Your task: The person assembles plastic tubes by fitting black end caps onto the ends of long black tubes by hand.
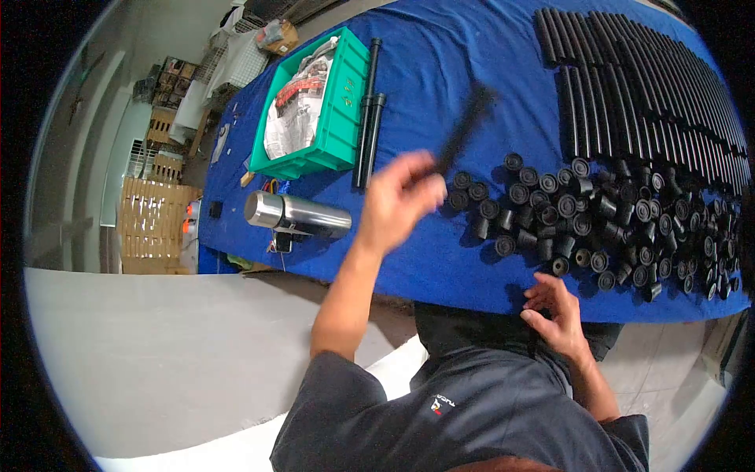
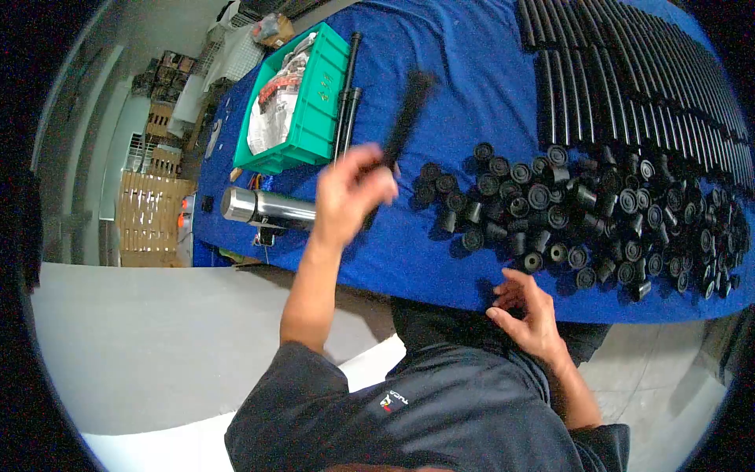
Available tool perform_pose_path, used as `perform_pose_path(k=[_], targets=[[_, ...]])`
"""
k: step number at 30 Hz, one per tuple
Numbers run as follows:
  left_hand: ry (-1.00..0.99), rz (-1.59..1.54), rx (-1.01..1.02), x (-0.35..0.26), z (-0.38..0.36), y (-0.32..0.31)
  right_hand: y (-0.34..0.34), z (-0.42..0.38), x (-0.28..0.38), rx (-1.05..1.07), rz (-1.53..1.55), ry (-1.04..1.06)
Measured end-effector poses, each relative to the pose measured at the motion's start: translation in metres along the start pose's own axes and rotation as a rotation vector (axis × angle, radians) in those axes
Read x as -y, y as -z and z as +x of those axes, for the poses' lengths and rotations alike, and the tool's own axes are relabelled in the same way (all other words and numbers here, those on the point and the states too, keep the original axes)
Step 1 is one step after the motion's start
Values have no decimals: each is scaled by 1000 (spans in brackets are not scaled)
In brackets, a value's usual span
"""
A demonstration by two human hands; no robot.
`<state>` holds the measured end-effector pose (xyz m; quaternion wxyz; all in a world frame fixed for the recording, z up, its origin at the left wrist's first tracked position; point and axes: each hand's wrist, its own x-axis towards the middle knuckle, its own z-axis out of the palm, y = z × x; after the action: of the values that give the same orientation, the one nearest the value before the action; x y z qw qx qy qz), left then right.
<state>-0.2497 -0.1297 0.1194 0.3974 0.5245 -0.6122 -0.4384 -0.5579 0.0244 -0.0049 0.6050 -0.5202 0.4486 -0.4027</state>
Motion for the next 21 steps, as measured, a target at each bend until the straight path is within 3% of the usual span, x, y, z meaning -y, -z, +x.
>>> perform_pose_path(k=[1, 2, 4, 10, 16, 21], targets=[[-43, -23, -79, -9, 35, 2, 1, -1, -7, -4, -97, 54], [-268, 258, -176, -5, 75, 11, -2, -2, -5, -32, -178, 100], [-189, 346, -196, 3, 153, 32, -2, -2, -8, -12, -414, 277], [9, 1064, -324, 65, 340, 94, -7, 4, -1, -48, -506, 356], [255, 1206, -323, 108, 392, 123, -6, 3, -4, -54, -480, 290], [279, 1263, -296, 150, 401, 136, -4, 0, 4, -19, -535, 186]])
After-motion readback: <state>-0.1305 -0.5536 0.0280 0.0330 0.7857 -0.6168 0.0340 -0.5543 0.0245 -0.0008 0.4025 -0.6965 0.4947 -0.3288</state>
